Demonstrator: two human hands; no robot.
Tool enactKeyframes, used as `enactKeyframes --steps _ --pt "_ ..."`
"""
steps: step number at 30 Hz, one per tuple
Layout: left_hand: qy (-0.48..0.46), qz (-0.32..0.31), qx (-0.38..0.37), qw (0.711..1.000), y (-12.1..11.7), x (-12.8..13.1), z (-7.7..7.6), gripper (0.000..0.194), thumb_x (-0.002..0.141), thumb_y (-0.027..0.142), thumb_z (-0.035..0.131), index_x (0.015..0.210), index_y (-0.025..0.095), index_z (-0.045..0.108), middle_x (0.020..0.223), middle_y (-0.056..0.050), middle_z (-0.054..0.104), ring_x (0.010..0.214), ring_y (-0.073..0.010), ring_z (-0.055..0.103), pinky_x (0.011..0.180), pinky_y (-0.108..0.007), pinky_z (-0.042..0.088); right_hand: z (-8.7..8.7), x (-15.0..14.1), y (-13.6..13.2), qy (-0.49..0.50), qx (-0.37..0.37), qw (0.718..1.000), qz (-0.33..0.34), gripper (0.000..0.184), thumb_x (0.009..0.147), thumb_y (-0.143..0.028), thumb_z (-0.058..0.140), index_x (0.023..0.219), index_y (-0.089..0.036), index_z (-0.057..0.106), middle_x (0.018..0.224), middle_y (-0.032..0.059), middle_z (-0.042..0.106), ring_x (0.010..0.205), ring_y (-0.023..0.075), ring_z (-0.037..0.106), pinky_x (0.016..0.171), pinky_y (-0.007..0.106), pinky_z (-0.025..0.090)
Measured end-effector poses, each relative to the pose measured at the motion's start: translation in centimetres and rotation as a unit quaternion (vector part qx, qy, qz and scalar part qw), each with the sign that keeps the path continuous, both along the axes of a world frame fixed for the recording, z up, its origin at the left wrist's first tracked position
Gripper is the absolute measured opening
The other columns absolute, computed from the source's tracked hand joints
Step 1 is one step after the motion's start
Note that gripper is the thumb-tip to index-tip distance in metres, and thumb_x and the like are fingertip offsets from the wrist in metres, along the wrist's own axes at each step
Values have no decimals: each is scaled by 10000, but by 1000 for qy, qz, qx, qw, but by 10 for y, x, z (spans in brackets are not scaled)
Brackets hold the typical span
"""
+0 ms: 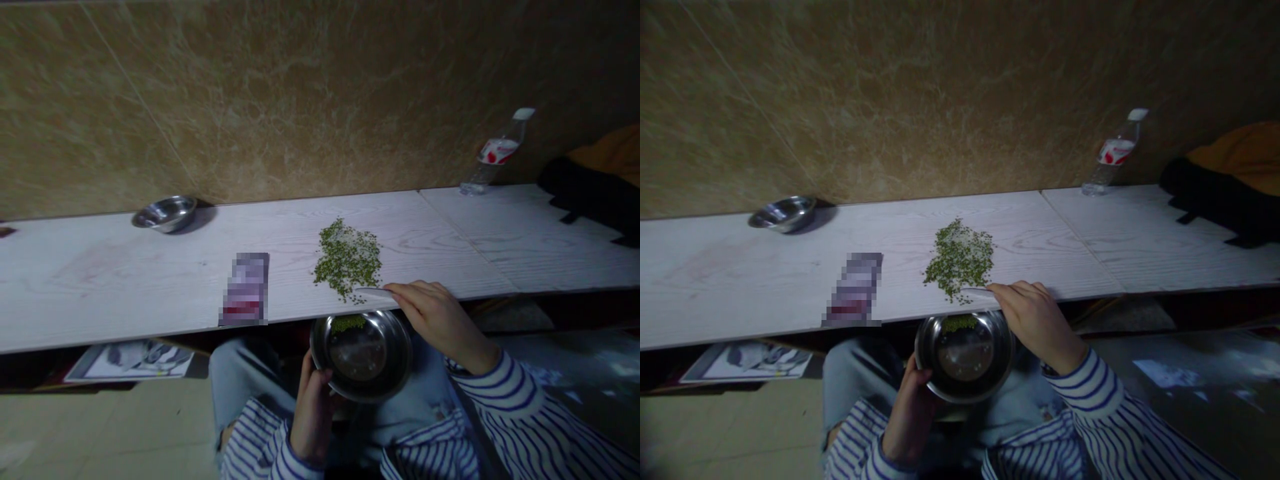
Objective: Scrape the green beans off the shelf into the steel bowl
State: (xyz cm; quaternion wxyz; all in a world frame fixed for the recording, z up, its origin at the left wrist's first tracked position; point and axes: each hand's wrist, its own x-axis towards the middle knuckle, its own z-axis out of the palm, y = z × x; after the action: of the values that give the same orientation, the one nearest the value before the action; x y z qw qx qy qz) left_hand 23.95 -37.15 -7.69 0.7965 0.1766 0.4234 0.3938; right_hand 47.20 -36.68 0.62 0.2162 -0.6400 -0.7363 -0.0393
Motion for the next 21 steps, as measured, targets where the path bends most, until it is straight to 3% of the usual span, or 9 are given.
enactKeyframes --steps 10,21 --pt "-16 15 3 1000 1 2 0 513 756 224 555 1262 275 480 1228 -75 600 1177 -299 509 937 -438 420 -1 -2 -6 3 -7 1000 5 263 949 -223 412 1121 -187 609 922 47 698 863 177 612 744 336 404" --pt "1 -3 9 1000 1 0 5 525 764 231 535 1281 264 455 1253 -90 573 1162 -316 505 890 -464 449 -1 -11 -9 -1 -7 1000 20 262 947 -216 411 1119 -186 606 955 60 699 877 183 611 759 339 414"
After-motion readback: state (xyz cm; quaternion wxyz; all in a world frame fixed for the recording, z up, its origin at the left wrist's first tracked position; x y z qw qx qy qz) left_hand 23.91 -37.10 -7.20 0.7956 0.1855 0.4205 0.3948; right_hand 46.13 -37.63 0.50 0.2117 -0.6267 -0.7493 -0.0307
